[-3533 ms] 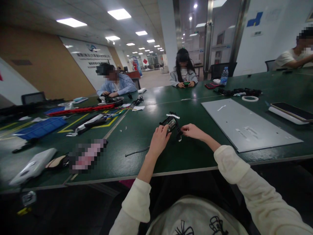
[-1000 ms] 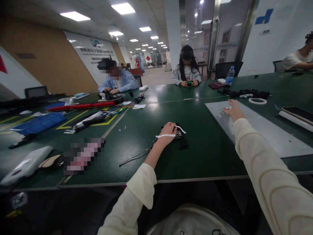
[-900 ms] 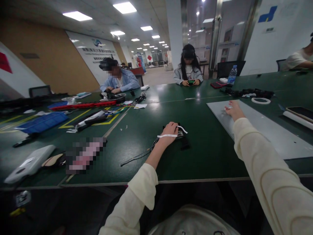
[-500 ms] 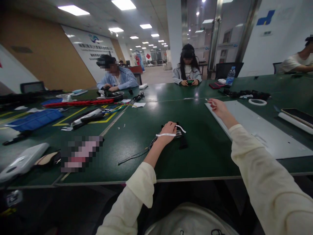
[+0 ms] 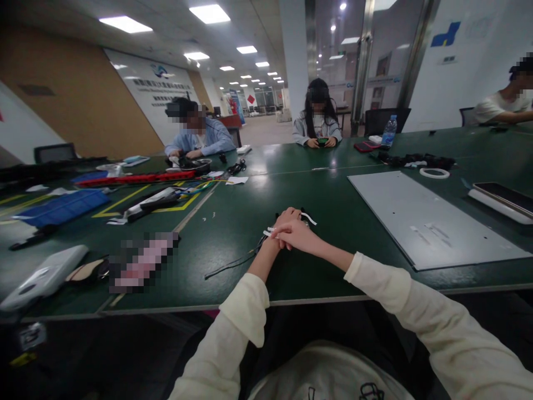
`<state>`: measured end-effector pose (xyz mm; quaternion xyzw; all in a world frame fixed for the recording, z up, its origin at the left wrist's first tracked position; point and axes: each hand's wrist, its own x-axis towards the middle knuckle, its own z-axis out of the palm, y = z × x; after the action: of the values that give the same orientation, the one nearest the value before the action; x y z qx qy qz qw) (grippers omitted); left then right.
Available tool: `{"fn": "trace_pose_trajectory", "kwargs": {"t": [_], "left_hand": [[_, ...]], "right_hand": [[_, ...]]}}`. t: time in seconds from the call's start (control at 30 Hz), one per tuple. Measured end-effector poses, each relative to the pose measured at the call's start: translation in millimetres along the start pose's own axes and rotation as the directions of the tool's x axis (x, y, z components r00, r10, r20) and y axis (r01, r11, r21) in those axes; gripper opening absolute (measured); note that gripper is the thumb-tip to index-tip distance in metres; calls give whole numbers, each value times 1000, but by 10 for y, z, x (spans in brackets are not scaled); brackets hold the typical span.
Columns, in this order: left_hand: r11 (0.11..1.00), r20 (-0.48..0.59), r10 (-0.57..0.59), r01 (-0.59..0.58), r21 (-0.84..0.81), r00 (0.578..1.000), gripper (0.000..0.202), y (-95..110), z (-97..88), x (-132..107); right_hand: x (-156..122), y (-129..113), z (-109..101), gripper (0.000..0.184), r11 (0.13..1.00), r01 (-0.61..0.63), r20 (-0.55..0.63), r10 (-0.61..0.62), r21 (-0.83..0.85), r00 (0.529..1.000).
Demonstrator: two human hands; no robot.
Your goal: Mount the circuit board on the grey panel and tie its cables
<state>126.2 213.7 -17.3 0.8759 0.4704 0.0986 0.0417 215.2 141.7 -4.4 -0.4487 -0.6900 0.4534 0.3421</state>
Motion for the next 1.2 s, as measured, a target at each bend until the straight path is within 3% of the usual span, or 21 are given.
{"fn": "trace_pose_trajectory", "kwargs": {"t": [0.27,0.4,0.47,0.57,0.67,0.7,0.73,0.83,0.9,0.97,1.2], "left_hand": [[999,35,-34,33,24,999,34,32,-8,8],[999,25,-19,19,31,1000,26,11,16,-3],[999,5,0,0,36,1000,28,-8,33,-10],[997,-61,36,-32,65,998,30,-36,51,-23],[995,-116,62,-52,88,991,31,-57,38,-36],[994,-120,73,-63,90,990,31,-62,26,-43],[993,-117,86,-75,92,989,31,-66,11,-52],[987,-56,140,-135,89,989,35,-71,-31,-88],[984,4,156,-155,84,988,41,-73,-50,-114],[983,50,155,-159,92,987,46,-78,-60,-132],[977,64,151,-158,140,987,49,-64,-83,-153]], "right_hand": [[-99,43,-43,44,987,-159,207,155,2,966],[-267,-15,-263,62,978,-208,375,190,8,907],[-368,-35,-452,73,974,-225,384,200,19,901],[-476,9,-840,77,974,-226,245,216,12,945],[-504,238,-1302,66,974,-205,-82,197,-97,977],[-503,367,-1449,62,959,-226,-230,184,-171,956],[-501,520,-1581,59,916,-282,-395,156,-286,905],[-503,1053,-1856,64,572,-597,-680,90,-563,727],[-502,1372,-1936,67,420,-717,-727,172,-556,665],[-494,1588,-1963,69,372,-760,-735,241,-533,634],[-489,1695,-1980,73,350,-731,-708,217,-586,672]]}}
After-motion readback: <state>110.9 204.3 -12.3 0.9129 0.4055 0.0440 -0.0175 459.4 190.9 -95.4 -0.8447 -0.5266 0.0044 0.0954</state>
